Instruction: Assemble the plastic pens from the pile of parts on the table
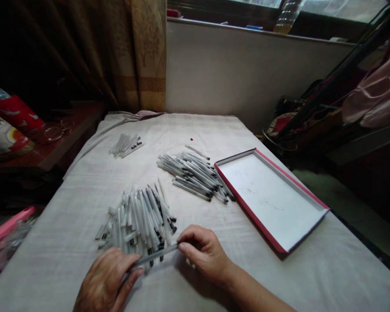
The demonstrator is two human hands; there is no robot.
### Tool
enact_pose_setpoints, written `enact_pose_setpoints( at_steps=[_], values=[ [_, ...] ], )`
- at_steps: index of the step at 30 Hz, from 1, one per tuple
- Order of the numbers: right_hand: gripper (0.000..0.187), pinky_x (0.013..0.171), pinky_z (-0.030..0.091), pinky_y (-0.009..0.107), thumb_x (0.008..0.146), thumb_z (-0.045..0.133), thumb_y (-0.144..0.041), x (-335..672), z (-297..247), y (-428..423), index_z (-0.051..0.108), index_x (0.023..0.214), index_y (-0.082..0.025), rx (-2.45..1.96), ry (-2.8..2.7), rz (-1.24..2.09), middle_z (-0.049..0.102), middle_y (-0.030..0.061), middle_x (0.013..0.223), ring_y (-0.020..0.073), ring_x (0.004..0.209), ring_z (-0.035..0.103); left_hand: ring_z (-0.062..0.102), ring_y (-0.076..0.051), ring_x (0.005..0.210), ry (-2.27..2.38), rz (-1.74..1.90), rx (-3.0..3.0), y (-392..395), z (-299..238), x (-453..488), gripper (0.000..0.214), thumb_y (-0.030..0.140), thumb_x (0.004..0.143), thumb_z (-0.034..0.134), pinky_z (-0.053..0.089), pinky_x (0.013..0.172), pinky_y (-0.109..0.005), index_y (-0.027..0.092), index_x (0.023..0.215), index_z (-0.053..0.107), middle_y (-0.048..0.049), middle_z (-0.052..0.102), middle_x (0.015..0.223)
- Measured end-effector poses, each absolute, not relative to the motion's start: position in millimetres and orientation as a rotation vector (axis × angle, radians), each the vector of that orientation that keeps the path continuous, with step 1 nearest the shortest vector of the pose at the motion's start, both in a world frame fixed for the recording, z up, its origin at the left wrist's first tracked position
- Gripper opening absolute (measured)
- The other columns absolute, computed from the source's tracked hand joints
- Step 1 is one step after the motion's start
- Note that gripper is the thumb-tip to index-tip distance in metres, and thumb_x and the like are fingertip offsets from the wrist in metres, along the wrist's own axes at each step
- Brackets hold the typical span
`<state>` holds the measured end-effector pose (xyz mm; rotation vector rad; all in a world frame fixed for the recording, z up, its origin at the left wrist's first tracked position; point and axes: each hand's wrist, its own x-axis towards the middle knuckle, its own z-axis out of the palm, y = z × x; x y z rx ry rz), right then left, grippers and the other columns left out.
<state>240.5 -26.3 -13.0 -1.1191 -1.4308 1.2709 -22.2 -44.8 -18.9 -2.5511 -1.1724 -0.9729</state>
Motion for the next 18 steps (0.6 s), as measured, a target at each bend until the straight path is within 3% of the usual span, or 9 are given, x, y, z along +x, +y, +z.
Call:
enact_pose_setpoints(
  at_steps=[18],
  values=[
    [0.011, 0.068, 0.049, 0.027, 0.080, 0.064, -0.016, 242.5, -16.2, -26.6, 0.072, 0.086, -0.019, -1.109, -1.517, 1.208, 0.069, 0.0037, 0.078, 0.0156, 0.071, 0.062, 0.064, -0.018, 0.085, -1.191, -0.979, -2.573, -46.1, -17.2, -20.6, 0.014, 0.023, 0.094, 0.054, 0.048, 0.091, -0.033, 0.019, 0.101, 0.066, -0.0043, 0.069, 0.087]
  ],
)
